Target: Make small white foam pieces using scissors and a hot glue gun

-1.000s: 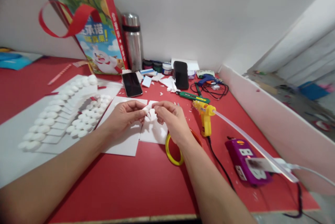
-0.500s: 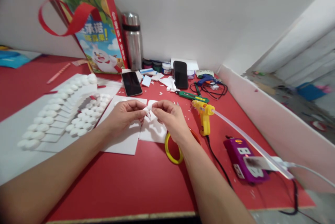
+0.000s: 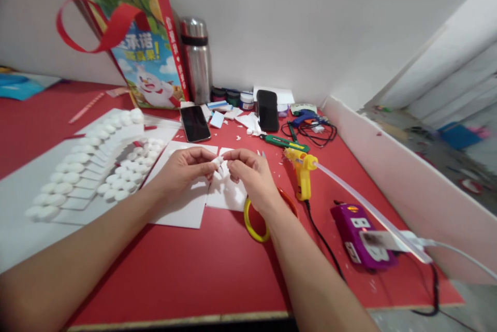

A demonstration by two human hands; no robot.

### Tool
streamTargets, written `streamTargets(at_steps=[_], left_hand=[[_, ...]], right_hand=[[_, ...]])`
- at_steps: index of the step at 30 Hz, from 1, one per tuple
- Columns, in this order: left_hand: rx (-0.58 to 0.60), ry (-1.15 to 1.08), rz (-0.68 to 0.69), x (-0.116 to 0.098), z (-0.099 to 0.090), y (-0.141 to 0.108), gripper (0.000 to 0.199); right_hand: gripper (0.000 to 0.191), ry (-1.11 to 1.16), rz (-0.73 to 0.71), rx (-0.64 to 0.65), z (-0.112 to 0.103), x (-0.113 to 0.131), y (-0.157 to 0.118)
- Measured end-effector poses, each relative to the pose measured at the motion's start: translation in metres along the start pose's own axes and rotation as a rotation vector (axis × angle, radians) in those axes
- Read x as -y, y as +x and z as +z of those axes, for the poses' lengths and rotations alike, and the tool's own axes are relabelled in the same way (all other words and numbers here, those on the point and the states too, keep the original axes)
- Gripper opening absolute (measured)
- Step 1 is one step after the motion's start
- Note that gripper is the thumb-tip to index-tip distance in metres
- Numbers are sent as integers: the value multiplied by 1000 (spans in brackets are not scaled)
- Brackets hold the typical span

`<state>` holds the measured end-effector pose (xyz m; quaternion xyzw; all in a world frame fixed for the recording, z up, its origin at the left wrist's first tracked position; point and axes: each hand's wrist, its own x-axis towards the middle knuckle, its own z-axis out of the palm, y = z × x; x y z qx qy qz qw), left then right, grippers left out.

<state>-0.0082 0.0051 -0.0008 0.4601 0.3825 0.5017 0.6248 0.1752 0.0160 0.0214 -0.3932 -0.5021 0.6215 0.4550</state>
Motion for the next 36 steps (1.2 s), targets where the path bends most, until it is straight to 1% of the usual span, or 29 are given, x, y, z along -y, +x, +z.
streamTargets(at_steps=[5, 8, 12, 18, 23, 28, 36], left_hand=[[-11, 15, 9, -3, 1, -1, 26], [-34, 5, -9, -4, 1, -1, 27], [-37, -34, 24, -3, 2, 0, 24], [-61, -196, 35, -4, 2, 2, 26], [-61, -222, 27, -3, 0, 3, 24], [-82, -213, 45, -1, -2, 4, 23], [-86, -121, 105, -2, -4, 5, 24]], right_hand=[[14, 78, 21, -3, 4, 0, -1], [15, 55, -10, -1, 4, -2, -2], [17, 82, -52, -11, 4, -1, -4], [24, 210, -3, -19, 7, 2, -2], [26, 271, 37, 16, 11, 0, -3], [29, 269, 87, 32, 14, 2, -4], [33, 308, 109, 50, 16, 0, -4]])
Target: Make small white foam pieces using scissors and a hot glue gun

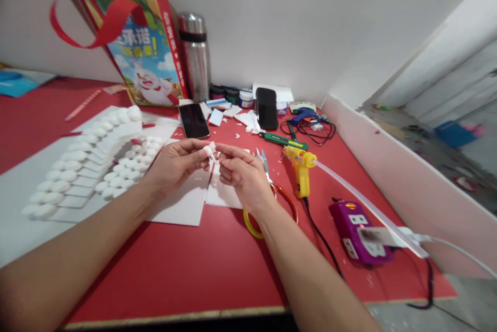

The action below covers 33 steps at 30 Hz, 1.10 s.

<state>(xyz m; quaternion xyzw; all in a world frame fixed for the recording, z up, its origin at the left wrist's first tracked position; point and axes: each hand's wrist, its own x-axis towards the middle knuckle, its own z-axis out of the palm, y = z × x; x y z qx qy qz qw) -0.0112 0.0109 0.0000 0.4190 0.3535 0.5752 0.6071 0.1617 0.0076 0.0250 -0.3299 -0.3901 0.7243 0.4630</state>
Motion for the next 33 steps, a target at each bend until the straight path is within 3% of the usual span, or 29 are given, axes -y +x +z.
streamTargets(at_steps=[7, 18, 33], left_hand=[[12, 42, 12, 0, 0, -1, 27], [8, 70, 52, -1, 1, -2, 22], [21, 110, 62, -1, 0, -2, 19]], right_hand=[[31, -26, -6, -15, 1, -2, -1], [35, -177, -197, 23, -5, -10, -1], [35, -384, -305, 6, -8, -8, -4]])
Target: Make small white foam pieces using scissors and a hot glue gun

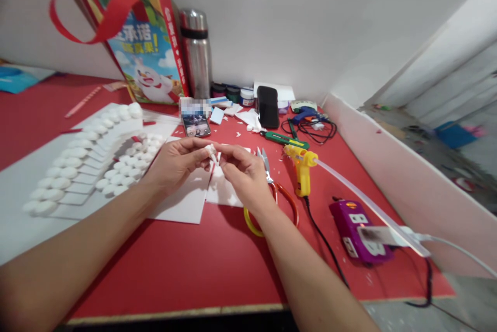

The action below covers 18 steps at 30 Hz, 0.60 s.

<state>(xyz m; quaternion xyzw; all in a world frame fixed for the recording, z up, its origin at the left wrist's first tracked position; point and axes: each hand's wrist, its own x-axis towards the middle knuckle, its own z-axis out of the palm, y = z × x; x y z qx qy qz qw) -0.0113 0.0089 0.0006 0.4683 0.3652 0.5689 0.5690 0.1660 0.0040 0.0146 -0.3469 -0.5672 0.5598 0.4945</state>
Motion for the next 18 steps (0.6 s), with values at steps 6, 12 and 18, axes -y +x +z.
streamTargets(at_steps=[6, 12, 18], left_hand=[[15, 16, 5, 0, 0, -2, 18], [34, 20, 12, 1, 0, -1, 16], [34, 40, 6, 3, 0, -1, 19]], right_hand=[[35, -198, -93, -2, -1, 6, -2], [33, -328, -193, -6, -4, 3, -1], [33, -567, -437, 6, -6, 4, -1]])
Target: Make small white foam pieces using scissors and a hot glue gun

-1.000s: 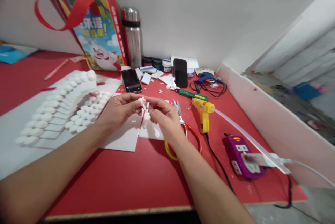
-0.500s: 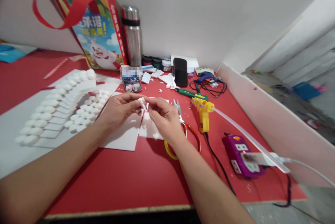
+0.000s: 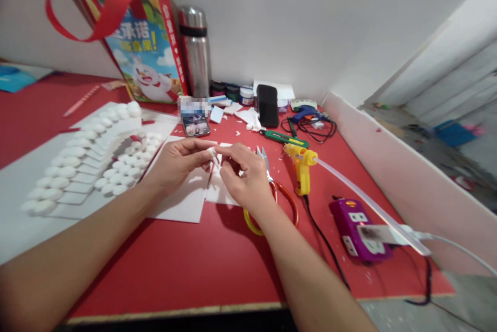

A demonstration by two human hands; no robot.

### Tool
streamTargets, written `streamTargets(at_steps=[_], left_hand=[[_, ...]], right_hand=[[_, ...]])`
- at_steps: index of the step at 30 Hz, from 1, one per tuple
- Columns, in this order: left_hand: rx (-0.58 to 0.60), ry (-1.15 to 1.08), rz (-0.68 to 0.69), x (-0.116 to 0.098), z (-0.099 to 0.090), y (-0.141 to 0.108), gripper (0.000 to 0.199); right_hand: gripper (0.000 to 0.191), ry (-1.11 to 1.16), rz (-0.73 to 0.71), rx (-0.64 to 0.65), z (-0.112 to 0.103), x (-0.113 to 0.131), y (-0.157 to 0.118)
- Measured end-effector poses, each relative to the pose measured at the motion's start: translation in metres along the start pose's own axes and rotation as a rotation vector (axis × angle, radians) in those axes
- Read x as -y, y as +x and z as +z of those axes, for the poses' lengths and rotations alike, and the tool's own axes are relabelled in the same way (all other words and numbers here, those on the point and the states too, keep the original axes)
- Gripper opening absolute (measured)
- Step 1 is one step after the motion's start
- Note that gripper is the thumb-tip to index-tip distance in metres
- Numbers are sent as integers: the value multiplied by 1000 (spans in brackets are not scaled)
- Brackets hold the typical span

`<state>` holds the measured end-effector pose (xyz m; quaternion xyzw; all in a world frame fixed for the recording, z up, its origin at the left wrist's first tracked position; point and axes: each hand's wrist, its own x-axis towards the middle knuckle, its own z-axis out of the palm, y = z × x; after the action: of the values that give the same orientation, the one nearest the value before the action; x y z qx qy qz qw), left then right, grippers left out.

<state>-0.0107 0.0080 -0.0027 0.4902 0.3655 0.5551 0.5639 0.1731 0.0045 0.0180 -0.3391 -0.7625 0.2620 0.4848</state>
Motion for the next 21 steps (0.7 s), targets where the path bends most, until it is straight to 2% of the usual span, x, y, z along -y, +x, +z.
streamTargets(at_steps=[4, 8, 13, 21], left_hand=[[4, 15, -21, 0, 0, -1, 22], [15, 33, -41, -2, 1, -1, 24], [13, 44, -65, -2, 2, -1, 23], [24, 36, -71, -4, 2, 0, 22]], right_hand=[[34, -139, -147, -12, -2, -2, 0], [34, -266, -228, -3, -2, -3, -1], [32, -355, -253, 20, -4, -2, -1], [31, -375, -258, 5, -5, -1, -1]])
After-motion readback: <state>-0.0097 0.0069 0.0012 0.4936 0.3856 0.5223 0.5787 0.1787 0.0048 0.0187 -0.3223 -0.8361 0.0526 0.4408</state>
